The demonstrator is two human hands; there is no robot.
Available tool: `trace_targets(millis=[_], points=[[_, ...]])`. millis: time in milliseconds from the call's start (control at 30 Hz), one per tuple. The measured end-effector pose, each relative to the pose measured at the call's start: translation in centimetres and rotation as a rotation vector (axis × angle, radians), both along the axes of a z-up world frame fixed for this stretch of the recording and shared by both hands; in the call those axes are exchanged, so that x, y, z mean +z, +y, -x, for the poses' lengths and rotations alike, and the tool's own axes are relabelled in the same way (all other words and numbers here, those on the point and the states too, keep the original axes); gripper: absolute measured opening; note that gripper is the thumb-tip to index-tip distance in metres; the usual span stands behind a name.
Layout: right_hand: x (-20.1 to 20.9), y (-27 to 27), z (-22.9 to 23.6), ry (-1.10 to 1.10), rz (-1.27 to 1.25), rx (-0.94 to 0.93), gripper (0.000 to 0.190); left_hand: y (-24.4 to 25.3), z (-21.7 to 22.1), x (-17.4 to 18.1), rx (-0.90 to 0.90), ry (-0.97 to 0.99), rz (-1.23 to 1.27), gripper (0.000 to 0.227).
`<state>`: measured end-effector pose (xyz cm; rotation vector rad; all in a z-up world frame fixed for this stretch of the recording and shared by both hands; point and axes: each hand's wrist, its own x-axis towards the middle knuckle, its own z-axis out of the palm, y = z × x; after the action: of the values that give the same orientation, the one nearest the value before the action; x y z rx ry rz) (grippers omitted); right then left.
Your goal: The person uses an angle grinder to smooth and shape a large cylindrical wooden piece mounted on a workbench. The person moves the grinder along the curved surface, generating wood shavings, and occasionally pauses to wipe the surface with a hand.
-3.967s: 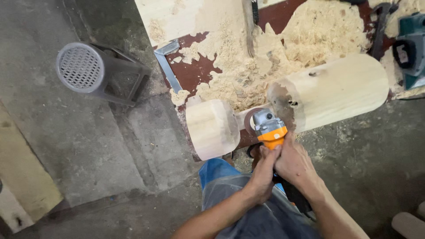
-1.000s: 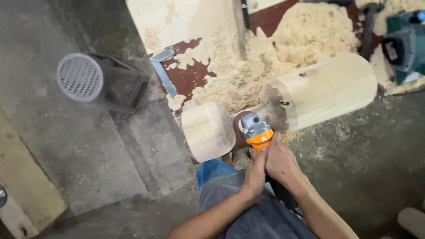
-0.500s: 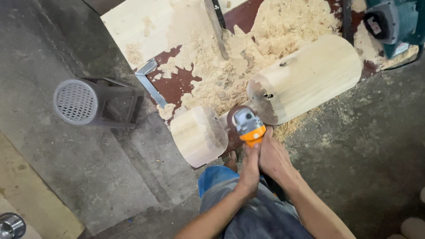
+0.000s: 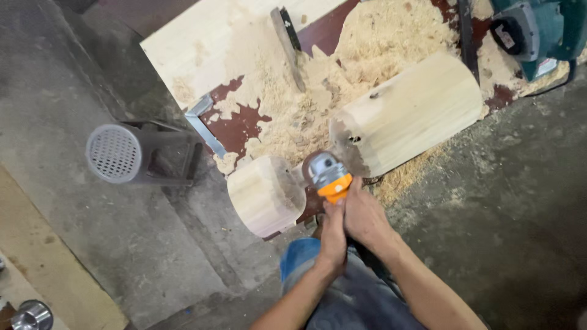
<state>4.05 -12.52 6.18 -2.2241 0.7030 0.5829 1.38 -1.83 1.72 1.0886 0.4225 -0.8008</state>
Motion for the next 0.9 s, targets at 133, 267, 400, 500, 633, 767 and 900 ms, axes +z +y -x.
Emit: trace_targets(millis=[133,267,400,500,633,767,900], points=[[0.4,-0.3,-0.3,0.045,-0.001,0.034,0.065,-0.4,-0.6,1.0,0.077,0.075,0.084,0.058],[0.8,-1.2,-1.3,0.054,-0.033,0.030,0.072,-1.4,-1.4,1.2,0.100,0.127,0.131,0.058],[1.3,-1.5,-2.2,0.073,-0.039,0.124,0.075,-1.4,-1.4,1.8,0.099,0.230,0.146,0.062],[1.5,-2.1,-2.2,0.055,-0.033,0.135,0.073,-1.8,-1.5,2.0,0.099,0.212,0.143,0.063],[1.0,-2.4,-1.1,0.005,-0.050,0.127,0.070,-2.1,-0.3,1.7,0.105,0.250,0.160,0.060],[0.0,-2.0,1.0,0.031,-0.059,0.149,0.070,-2.1,1.7,0.9,0.185,0.065,0.176,0.056],[-1.9,-2.0,2.6,-0.141,-0.030,0.087,0.074,-1.8,2.5,-1.2,0.074,-0.176,0.036,0.053]])
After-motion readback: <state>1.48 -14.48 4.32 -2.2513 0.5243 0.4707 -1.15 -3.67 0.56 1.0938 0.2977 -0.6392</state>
